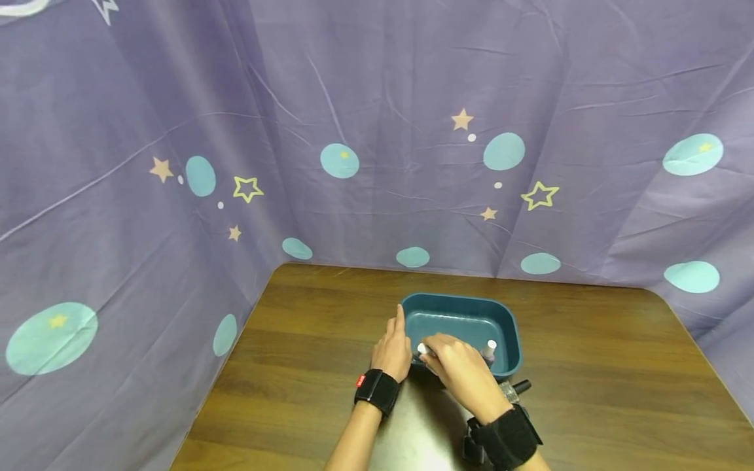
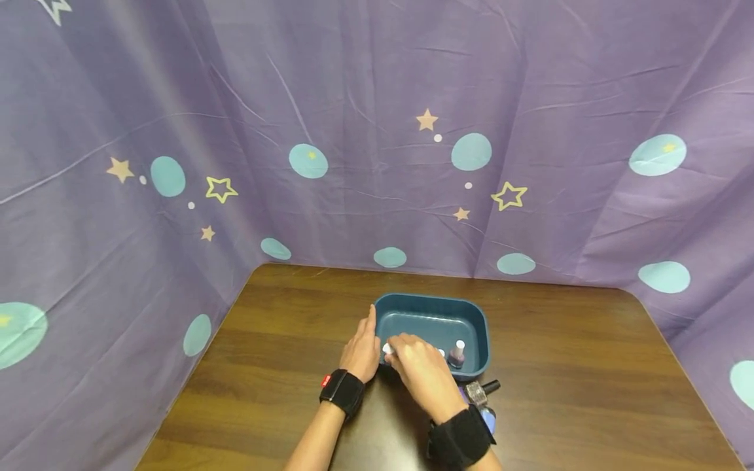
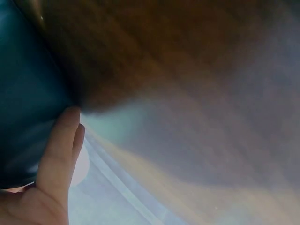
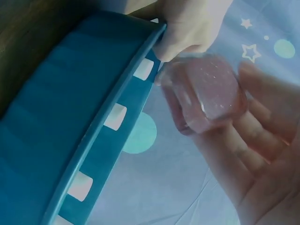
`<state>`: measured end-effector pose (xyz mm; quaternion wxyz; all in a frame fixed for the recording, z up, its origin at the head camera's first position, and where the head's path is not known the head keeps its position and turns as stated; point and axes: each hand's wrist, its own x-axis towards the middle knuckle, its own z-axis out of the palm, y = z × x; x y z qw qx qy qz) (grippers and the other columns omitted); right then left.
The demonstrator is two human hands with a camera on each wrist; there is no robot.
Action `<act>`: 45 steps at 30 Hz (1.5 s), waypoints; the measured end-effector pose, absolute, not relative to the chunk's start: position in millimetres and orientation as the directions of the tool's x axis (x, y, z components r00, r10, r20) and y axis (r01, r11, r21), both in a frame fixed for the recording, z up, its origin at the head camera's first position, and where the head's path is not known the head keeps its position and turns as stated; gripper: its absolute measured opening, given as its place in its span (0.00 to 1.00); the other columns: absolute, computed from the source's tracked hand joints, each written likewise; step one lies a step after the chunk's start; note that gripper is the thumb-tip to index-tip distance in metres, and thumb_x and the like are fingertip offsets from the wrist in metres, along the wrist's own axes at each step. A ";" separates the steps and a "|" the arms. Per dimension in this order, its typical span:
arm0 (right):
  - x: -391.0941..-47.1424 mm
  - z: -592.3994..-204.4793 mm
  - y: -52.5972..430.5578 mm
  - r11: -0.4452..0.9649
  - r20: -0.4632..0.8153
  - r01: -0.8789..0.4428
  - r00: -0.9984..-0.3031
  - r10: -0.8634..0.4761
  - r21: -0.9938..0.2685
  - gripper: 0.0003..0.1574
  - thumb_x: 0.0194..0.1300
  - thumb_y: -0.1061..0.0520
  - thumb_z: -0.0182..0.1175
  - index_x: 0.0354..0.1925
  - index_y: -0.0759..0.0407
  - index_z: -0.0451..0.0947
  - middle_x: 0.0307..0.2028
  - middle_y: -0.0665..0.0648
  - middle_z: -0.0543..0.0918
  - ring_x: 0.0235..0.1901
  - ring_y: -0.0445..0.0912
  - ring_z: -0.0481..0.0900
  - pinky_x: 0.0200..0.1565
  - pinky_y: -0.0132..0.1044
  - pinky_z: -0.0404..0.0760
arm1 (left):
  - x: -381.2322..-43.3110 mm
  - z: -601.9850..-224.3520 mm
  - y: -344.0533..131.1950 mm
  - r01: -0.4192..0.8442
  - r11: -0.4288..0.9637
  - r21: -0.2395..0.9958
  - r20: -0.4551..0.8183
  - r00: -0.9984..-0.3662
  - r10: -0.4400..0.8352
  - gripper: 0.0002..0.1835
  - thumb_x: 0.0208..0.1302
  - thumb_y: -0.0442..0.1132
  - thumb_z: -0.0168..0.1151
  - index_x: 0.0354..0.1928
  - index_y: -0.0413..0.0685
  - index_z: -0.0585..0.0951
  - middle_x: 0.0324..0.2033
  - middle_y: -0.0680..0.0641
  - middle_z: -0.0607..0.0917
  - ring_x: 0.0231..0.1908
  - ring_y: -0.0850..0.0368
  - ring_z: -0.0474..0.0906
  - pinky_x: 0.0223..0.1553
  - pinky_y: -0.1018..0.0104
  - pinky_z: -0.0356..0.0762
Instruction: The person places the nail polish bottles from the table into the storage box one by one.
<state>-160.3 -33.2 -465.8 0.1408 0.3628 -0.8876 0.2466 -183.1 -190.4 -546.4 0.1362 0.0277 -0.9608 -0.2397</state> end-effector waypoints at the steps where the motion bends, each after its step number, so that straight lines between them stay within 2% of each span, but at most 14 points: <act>1: -160.6 -464.8 -32.7 0.620 0.431 -0.706 -0.704 -0.564 -0.342 0.08 0.57 0.56 0.64 0.38 0.53 0.80 0.29 0.43 0.77 0.29 0.36 0.75 0.31 0.33 0.74 | -182.7 -546.4 -190.1 0.012 0.885 0.465 0.250 -0.961 -0.119 0.36 0.62 0.34 0.54 0.71 0.44 0.52 0.54 0.42 0.73 0.25 0.50 0.75 0.23 0.56 0.70; 7: -166.6 -458.8 -27.5 0.629 0.472 -0.683 -0.722 -0.505 -0.371 0.07 0.61 0.58 0.60 0.40 0.57 0.78 0.30 0.46 0.77 0.29 0.37 0.75 0.31 0.35 0.74 | -184.1 -545.0 -188.8 0.023 0.891 0.453 0.272 -0.956 -0.114 0.36 0.61 0.34 0.55 0.70 0.43 0.53 0.53 0.42 0.74 0.25 0.50 0.75 0.21 0.58 0.69; 17: -179.1 -463.5 -22.5 0.603 0.481 -0.683 -0.725 -0.493 -0.411 0.09 0.60 0.59 0.60 0.41 0.58 0.79 0.36 0.51 0.81 0.35 0.42 0.79 0.37 0.38 0.76 | -184.1 -546.0 -189.6 0.019 0.897 0.442 0.262 -0.959 -0.109 0.37 0.61 0.34 0.55 0.70 0.44 0.53 0.53 0.42 0.73 0.23 0.51 0.74 0.20 0.59 0.68; 26: -187.6 -474.7 -26.1 0.557 0.495 -0.709 -0.703 -0.510 -0.433 0.06 0.62 0.62 0.57 0.40 0.57 0.76 0.34 0.50 0.79 0.36 0.42 0.76 0.37 0.39 0.75 | -184.8 -545.8 -189.2 0.030 0.901 0.432 0.280 -0.955 -0.103 0.37 0.61 0.34 0.56 0.70 0.43 0.53 0.53 0.42 0.74 0.23 0.50 0.75 0.21 0.58 0.69; 31: -191.8 -483.9 -30.6 0.509 0.482 -0.718 -0.696 -0.532 -0.475 0.07 0.62 0.64 0.57 0.36 0.54 0.73 0.28 0.47 0.76 0.31 0.37 0.72 0.34 0.36 0.73 | -182.7 -546.9 -189.9 0.035 0.904 0.426 0.291 -0.952 -0.100 0.37 0.61 0.34 0.57 0.70 0.42 0.54 0.52 0.42 0.74 0.24 0.51 0.75 0.21 0.59 0.69; 40: -194.0 -496.6 -33.0 0.577 0.413 -0.691 -0.723 -0.554 -0.435 0.10 0.60 0.62 0.60 0.41 0.55 0.76 0.32 0.48 0.78 0.36 0.42 0.75 0.37 0.39 0.74 | -181.4 -551.5 -189.7 0.027 0.906 0.423 0.283 -0.953 -0.104 0.37 0.61 0.34 0.57 0.70 0.43 0.53 0.51 0.43 0.74 0.21 0.53 0.73 0.19 0.61 0.67; 45: -196.2 -500.5 -33.3 0.609 0.397 -0.681 -0.732 -0.554 -0.406 0.10 0.59 0.62 0.61 0.42 0.56 0.78 0.31 0.48 0.79 0.34 0.42 0.76 0.34 0.40 0.74 | -183.6 -549.8 -190.0 0.031 0.903 0.428 0.290 -0.951 -0.105 0.37 0.61 0.35 0.56 0.70 0.43 0.53 0.52 0.43 0.74 0.22 0.51 0.74 0.19 0.59 0.68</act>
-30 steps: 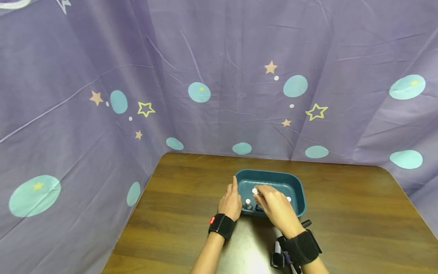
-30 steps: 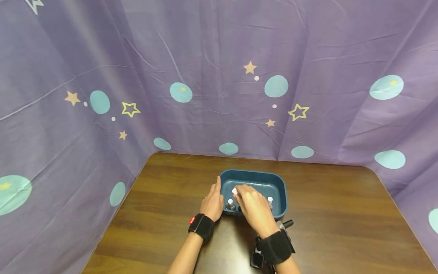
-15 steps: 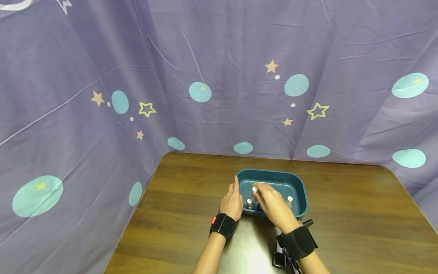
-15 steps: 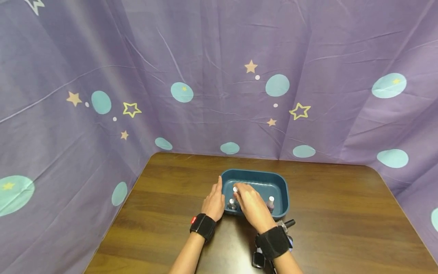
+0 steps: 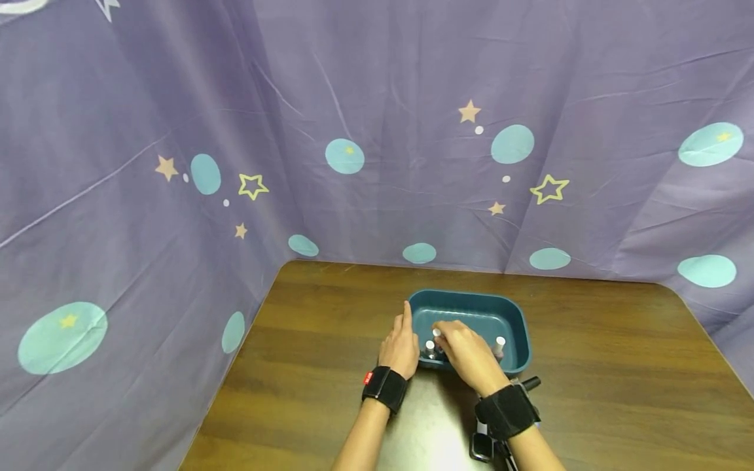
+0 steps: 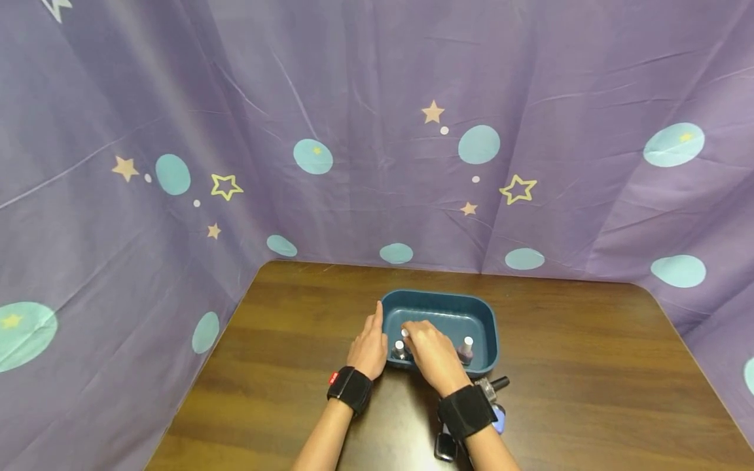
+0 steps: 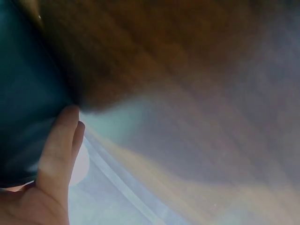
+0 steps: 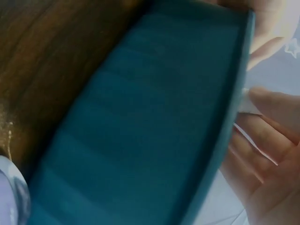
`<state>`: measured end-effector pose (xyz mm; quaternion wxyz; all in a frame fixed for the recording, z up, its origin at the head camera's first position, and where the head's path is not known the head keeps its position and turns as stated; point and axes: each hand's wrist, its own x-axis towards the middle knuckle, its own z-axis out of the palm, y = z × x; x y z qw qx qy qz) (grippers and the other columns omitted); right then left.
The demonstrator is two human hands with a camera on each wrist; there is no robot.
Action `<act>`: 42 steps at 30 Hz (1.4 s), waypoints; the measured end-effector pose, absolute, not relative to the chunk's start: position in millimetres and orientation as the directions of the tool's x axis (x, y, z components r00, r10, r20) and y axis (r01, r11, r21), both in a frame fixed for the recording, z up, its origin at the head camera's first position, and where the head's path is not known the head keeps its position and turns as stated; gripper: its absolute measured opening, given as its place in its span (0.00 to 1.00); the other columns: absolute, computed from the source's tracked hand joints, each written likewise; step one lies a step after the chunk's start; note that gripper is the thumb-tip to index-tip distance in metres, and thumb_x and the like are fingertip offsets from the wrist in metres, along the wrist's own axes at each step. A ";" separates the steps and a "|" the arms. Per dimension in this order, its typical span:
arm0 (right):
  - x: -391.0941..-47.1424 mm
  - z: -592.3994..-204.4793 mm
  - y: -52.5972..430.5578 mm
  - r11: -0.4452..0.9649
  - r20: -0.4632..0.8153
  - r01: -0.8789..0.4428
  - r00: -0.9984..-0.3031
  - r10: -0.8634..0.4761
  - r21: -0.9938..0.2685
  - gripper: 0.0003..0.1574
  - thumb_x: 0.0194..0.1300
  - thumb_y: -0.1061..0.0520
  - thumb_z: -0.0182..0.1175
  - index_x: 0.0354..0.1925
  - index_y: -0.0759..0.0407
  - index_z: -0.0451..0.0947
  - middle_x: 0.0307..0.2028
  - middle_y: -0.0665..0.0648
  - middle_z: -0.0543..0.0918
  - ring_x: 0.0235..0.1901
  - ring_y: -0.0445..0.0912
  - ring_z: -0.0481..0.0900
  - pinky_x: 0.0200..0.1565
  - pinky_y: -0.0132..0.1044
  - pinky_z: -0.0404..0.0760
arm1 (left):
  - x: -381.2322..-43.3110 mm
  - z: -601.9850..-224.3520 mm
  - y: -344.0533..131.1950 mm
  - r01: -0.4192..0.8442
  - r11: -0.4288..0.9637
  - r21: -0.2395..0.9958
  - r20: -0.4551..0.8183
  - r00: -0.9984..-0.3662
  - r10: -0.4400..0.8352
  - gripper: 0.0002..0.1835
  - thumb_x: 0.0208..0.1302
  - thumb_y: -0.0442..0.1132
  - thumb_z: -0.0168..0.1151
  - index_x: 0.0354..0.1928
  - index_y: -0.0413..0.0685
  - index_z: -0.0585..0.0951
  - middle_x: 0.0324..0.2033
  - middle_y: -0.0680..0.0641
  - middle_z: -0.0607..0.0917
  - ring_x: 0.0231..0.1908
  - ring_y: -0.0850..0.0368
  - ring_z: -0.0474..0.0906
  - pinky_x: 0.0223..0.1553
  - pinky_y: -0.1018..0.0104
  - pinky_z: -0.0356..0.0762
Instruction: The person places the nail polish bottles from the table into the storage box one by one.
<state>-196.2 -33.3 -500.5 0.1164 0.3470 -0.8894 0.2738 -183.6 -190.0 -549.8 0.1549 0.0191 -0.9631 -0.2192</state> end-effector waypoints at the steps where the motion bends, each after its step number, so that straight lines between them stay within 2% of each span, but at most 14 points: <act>1: -196.9 -501.0 -33.3 0.611 0.400 -0.681 -0.732 -0.552 -0.404 0.10 0.59 0.62 0.61 0.41 0.56 0.78 0.31 0.47 0.78 0.33 0.41 0.76 0.33 0.40 0.74 | -184.3 -548.6 -189.8 0.033 0.903 0.429 0.293 -0.950 -0.105 0.37 0.61 0.35 0.56 0.70 0.43 0.53 0.52 0.43 0.74 0.22 0.51 0.74 0.19 0.59 0.68; 13: -201.3 -512.4 -31.8 0.604 0.398 -0.693 -0.720 -0.568 -0.392 0.10 0.56 0.64 0.63 0.39 0.58 0.79 0.30 0.48 0.80 0.32 0.43 0.78 0.34 0.40 0.75 | -184.0 -543.9 -186.4 0.032 0.899 0.437 0.275 -0.956 -0.099 0.37 0.61 0.34 0.56 0.71 0.44 0.52 0.53 0.42 0.74 0.22 0.51 0.74 0.20 0.59 0.67; 26: -201.5 -515.9 -28.3 0.630 0.387 -0.691 -0.722 -0.574 -0.354 0.11 0.54 0.63 0.64 0.39 0.58 0.80 0.30 0.50 0.81 0.29 0.44 0.78 0.30 0.41 0.75 | -184.7 -541.8 -183.1 0.037 0.901 0.432 0.277 -0.956 -0.093 0.37 0.60 0.34 0.56 0.70 0.44 0.53 0.53 0.42 0.74 0.21 0.51 0.73 0.19 0.59 0.67; 33: -201.3 -509.7 -26.9 0.637 0.383 -0.675 -0.737 -0.557 -0.372 0.14 0.54 0.63 0.64 0.42 0.58 0.80 0.35 0.53 0.83 0.35 0.46 0.80 0.35 0.41 0.77 | -183.7 -541.8 -184.1 0.038 0.901 0.433 0.272 -0.958 -0.090 0.36 0.61 0.35 0.55 0.70 0.42 0.53 0.52 0.42 0.74 0.22 0.51 0.74 0.21 0.58 0.68; 38: -197.9 -496.7 -22.4 0.637 0.390 -0.674 -0.738 -0.551 -0.374 0.17 0.56 0.61 0.64 0.46 0.59 0.79 0.41 0.55 0.82 0.43 0.49 0.79 0.42 0.43 0.76 | -183.0 -545.4 -187.3 0.047 0.897 0.439 0.279 -0.957 -0.086 0.37 0.61 0.34 0.55 0.70 0.42 0.53 0.52 0.42 0.74 0.20 0.53 0.72 0.20 0.60 0.67; 42: -192.4 -484.5 -13.4 0.647 0.421 -0.675 -0.733 -0.534 -0.355 0.19 0.57 0.59 0.63 0.48 0.61 0.78 0.45 0.57 0.81 0.48 0.51 0.77 0.47 0.45 0.74 | -181.9 -546.0 -189.7 0.040 0.898 0.439 0.286 -0.953 -0.097 0.37 0.61 0.34 0.55 0.70 0.42 0.53 0.52 0.42 0.74 0.22 0.50 0.74 0.21 0.58 0.69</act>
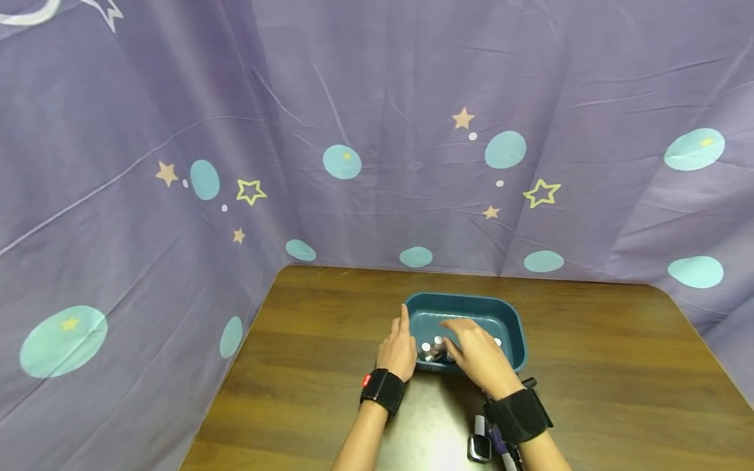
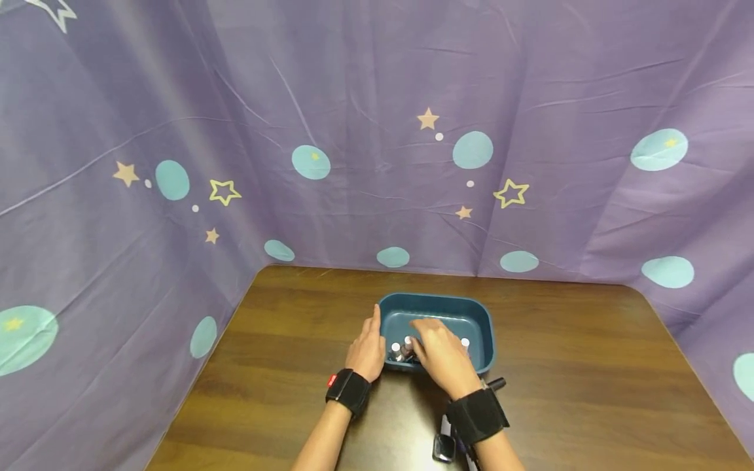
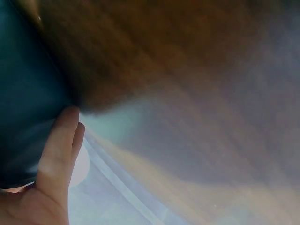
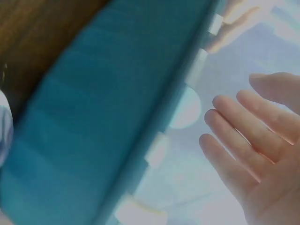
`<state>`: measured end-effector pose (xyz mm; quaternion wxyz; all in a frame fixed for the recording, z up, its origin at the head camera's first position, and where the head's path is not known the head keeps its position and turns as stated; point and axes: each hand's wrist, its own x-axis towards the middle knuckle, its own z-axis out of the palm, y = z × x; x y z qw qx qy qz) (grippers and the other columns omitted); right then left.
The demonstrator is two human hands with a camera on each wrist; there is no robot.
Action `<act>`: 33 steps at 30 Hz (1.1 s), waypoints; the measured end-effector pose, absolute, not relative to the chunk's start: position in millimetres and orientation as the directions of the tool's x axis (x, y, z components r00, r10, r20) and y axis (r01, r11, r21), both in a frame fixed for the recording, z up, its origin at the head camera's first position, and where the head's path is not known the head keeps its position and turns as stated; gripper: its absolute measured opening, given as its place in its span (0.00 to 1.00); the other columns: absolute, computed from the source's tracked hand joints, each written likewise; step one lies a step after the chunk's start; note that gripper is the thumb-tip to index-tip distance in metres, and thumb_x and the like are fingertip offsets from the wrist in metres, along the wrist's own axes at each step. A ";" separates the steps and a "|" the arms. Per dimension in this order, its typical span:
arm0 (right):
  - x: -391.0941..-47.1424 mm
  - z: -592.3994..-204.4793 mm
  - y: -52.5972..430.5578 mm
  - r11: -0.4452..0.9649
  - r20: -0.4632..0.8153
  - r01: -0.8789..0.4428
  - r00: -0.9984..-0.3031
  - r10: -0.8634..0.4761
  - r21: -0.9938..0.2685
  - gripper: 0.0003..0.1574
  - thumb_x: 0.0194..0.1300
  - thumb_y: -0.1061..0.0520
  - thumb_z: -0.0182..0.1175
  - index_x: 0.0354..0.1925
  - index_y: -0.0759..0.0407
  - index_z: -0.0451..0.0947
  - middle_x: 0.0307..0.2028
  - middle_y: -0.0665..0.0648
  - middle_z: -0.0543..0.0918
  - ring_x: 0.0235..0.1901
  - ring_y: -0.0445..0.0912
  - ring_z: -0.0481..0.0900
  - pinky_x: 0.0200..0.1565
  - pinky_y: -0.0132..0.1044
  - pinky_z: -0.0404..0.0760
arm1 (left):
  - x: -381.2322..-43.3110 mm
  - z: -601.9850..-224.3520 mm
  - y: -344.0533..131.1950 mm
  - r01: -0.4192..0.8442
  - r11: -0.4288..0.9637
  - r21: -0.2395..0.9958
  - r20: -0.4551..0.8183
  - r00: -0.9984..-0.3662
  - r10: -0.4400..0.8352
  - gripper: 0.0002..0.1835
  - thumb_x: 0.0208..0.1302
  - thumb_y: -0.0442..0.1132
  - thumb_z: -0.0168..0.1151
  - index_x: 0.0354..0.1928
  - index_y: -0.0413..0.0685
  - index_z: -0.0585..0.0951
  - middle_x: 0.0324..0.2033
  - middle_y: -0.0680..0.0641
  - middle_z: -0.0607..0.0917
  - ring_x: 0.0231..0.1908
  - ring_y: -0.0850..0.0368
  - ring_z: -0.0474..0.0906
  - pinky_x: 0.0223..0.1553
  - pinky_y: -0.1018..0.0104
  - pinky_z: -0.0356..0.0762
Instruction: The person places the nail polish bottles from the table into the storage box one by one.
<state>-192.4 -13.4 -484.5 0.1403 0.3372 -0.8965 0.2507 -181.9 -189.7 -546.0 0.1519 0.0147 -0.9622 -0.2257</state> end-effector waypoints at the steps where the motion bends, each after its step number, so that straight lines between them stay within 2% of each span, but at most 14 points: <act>1: -190.6 -481.5 -10.1 0.650 0.429 -0.673 -0.733 -0.528 -0.352 0.19 0.57 0.59 0.63 0.49 0.61 0.78 0.46 0.57 0.81 0.49 0.51 0.76 0.48 0.46 0.74 | -182.1 -546.2 -189.7 0.039 0.898 0.438 0.287 -0.953 -0.099 0.37 0.60 0.34 0.55 0.70 0.42 0.53 0.52 0.42 0.74 0.23 0.50 0.75 0.21 0.58 0.69; 8: -180.6 -466.3 15.3 0.673 0.461 -0.659 -0.739 -0.492 -0.337 0.19 0.58 0.58 0.63 0.48 0.62 0.77 0.46 0.58 0.80 0.49 0.52 0.76 0.48 0.46 0.73 | -185.0 -545.2 -190.1 0.031 0.899 0.437 0.296 -0.949 -0.111 0.37 0.60 0.34 0.55 0.70 0.43 0.53 0.51 0.42 0.74 0.20 0.51 0.72 0.18 0.60 0.66; 16: -169.4 -465.3 32.2 0.705 0.373 -0.569 -0.819 -0.436 -0.424 0.15 0.61 0.57 0.60 0.47 0.57 0.77 0.41 0.53 0.80 0.42 0.47 0.76 0.40 0.42 0.74 | -185.9 -546.6 -194.8 0.036 0.902 0.429 0.321 -0.940 -0.115 0.37 0.59 0.33 0.56 0.69 0.41 0.55 0.49 0.41 0.75 0.18 0.53 0.70 0.16 0.61 0.64; 23: -158.6 -476.4 46.0 0.722 0.373 -0.529 -0.843 -0.387 -0.447 0.08 0.58 0.58 0.62 0.39 0.54 0.78 0.33 0.49 0.79 0.35 0.44 0.76 0.35 0.40 0.74 | -185.4 -547.7 -194.6 0.041 0.899 0.437 0.319 -0.941 -0.112 0.37 0.60 0.33 0.55 0.70 0.43 0.53 0.50 0.41 0.75 0.19 0.54 0.69 0.17 0.61 0.64; 26: -149.9 -482.5 54.2 0.740 0.326 -0.485 -0.872 -0.365 -0.466 0.06 0.57 0.58 0.64 0.35 0.52 0.78 0.30 0.46 0.77 0.31 0.41 0.75 0.33 0.37 0.74 | -184.2 -548.2 -192.5 0.043 0.897 0.441 0.311 -0.944 -0.108 0.36 0.60 0.33 0.55 0.70 0.42 0.54 0.50 0.41 0.75 0.19 0.54 0.69 0.18 0.61 0.64; 30: -140.3 -490.8 63.4 0.750 0.253 -0.444 -0.896 -0.366 -0.489 0.08 0.54 0.59 0.66 0.29 0.49 0.75 0.26 0.43 0.75 0.27 0.36 0.74 0.30 0.34 0.73 | -183.6 -548.2 -190.2 0.044 0.894 0.447 0.306 -0.946 -0.107 0.36 0.60 0.33 0.54 0.69 0.41 0.55 0.51 0.41 0.74 0.20 0.53 0.70 0.18 0.61 0.65; 33: -135.4 -501.1 69.4 0.734 0.244 -0.472 -0.881 -0.405 -0.487 0.11 0.51 0.60 0.67 0.26 0.46 0.74 0.23 0.40 0.74 0.24 0.32 0.72 0.28 0.31 0.73 | -183.1 -548.5 -189.0 0.044 0.892 0.450 0.306 -0.946 -0.108 0.36 0.59 0.33 0.54 0.69 0.41 0.55 0.51 0.41 0.75 0.20 0.53 0.70 0.18 0.61 0.65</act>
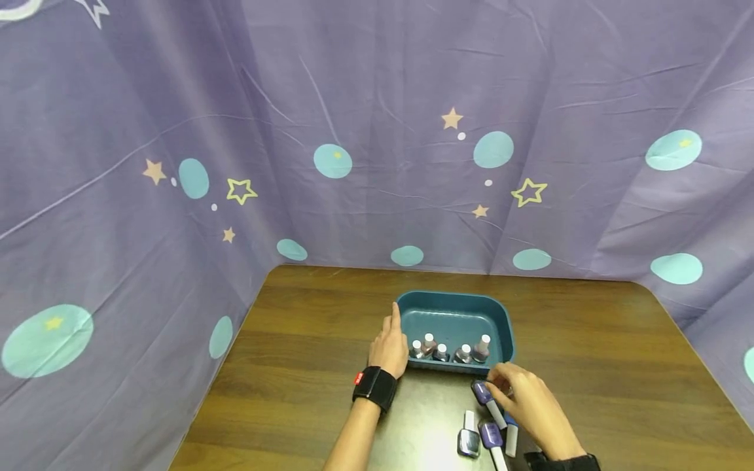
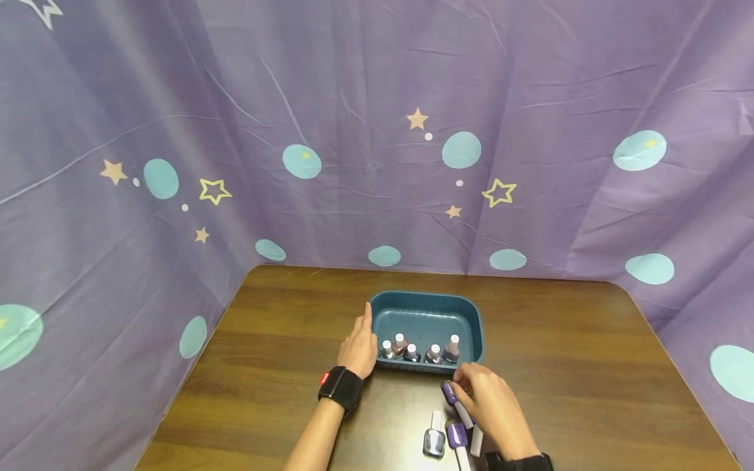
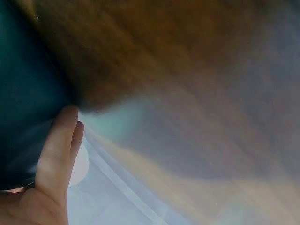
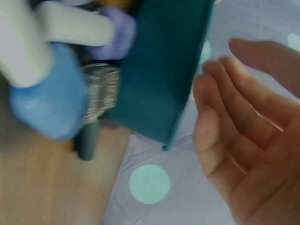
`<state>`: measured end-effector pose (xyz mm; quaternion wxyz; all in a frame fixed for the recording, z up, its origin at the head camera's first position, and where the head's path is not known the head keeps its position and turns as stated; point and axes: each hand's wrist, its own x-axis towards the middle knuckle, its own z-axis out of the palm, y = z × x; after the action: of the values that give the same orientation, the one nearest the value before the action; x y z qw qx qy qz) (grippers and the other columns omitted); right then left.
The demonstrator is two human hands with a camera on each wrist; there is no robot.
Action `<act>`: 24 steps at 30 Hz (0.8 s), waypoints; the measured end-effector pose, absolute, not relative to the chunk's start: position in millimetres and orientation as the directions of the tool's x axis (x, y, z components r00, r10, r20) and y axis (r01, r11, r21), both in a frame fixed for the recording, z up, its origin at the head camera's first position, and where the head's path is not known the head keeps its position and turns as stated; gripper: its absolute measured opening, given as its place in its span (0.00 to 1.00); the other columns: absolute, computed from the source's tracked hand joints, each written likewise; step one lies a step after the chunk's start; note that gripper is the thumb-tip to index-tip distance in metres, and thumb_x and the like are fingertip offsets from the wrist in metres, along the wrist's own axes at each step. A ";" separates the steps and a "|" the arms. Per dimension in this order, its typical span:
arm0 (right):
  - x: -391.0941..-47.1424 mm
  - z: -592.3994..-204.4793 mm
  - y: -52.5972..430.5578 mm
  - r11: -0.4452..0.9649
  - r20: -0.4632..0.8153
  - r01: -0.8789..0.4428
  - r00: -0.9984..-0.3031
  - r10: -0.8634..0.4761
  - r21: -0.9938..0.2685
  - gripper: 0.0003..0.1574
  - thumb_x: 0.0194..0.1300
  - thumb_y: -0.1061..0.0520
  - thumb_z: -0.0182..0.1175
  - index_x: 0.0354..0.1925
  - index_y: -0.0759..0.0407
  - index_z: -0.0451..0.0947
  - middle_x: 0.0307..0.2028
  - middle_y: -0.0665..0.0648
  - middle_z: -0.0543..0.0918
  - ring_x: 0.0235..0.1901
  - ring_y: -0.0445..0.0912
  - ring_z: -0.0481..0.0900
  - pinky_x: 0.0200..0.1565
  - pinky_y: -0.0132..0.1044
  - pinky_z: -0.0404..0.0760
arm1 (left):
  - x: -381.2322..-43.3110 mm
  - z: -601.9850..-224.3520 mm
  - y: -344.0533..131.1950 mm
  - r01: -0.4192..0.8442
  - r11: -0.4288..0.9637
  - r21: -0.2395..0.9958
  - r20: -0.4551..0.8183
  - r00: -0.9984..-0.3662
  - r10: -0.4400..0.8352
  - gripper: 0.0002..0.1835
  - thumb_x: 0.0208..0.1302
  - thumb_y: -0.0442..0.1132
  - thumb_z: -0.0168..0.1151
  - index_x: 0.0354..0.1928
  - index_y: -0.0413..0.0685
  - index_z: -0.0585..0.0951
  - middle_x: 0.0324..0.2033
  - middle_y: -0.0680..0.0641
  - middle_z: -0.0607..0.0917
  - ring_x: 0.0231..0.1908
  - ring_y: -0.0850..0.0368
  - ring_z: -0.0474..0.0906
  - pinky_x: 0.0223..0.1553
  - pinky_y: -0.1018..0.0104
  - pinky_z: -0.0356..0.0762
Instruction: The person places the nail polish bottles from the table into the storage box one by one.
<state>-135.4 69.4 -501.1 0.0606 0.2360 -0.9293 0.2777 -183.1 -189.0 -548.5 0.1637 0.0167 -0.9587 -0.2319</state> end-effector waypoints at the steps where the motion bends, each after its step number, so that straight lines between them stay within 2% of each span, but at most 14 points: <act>1: -134.1 -505.1 70.8 0.729 0.238 -0.481 -0.876 -0.419 -0.487 0.11 0.50 0.60 0.68 0.25 0.46 0.74 0.23 0.39 0.74 0.23 0.31 0.72 0.27 0.31 0.72 | -182.9 -548.5 -189.3 0.043 0.891 0.453 0.302 -0.947 -0.108 0.36 0.59 0.33 0.54 0.69 0.41 0.55 0.51 0.41 0.74 0.19 0.54 0.69 0.18 0.61 0.64; 6: -126.9 -524.6 74.1 0.745 0.181 -0.487 -0.871 -0.457 -0.456 0.13 0.45 0.56 0.71 0.27 0.48 0.75 0.25 0.40 0.75 0.25 0.34 0.75 0.27 0.32 0.72 | -180.6 -549.1 -189.8 0.039 0.885 0.464 0.287 -0.952 -0.108 0.36 0.59 0.33 0.55 0.69 0.41 0.55 0.51 0.41 0.74 0.18 0.55 0.67 0.17 0.62 0.63; 11: -124.1 -533.3 74.4 0.756 0.151 -0.481 -0.872 -0.465 -0.444 0.16 0.42 0.53 0.72 0.31 0.50 0.76 0.28 0.41 0.75 0.27 0.36 0.77 0.28 0.32 0.73 | -181.7 -549.9 -188.8 0.042 0.889 0.455 0.297 -0.949 -0.107 0.37 0.59 0.33 0.55 0.70 0.43 0.54 0.51 0.41 0.75 0.19 0.53 0.70 0.17 0.61 0.64; 17: -126.0 -534.4 71.8 0.793 0.133 -0.426 -0.902 -0.411 -0.436 0.17 0.43 0.56 0.72 0.32 0.51 0.76 0.29 0.43 0.75 0.26 0.37 0.76 0.27 0.32 0.72 | -182.2 -547.4 -188.7 0.045 0.885 0.463 0.288 -0.952 -0.102 0.37 0.60 0.33 0.54 0.71 0.43 0.52 0.52 0.40 0.74 0.19 0.54 0.70 0.17 0.61 0.65; 24: -127.4 -540.3 73.4 0.809 0.124 -0.403 -0.913 -0.389 -0.428 0.23 0.43 0.59 0.71 0.40 0.52 0.75 0.27 0.41 0.74 0.24 0.34 0.72 0.27 0.34 0.70 | -182.4 -547.7 -187.3 0.045 0.891 0.451 0.305 -0.946 -0.106 0.36 0.60 0.32 0.55 0.70 0.43 0.54 0.51 0.41 0.75 0.17 0.55 0.68 0.16 0.63 0.64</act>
<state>-127.4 73.4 -540.3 0.0154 0.2083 -0.9509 0.2283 -182.4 -187.3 -547.7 0.1629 0.0158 -0.9587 -0.2325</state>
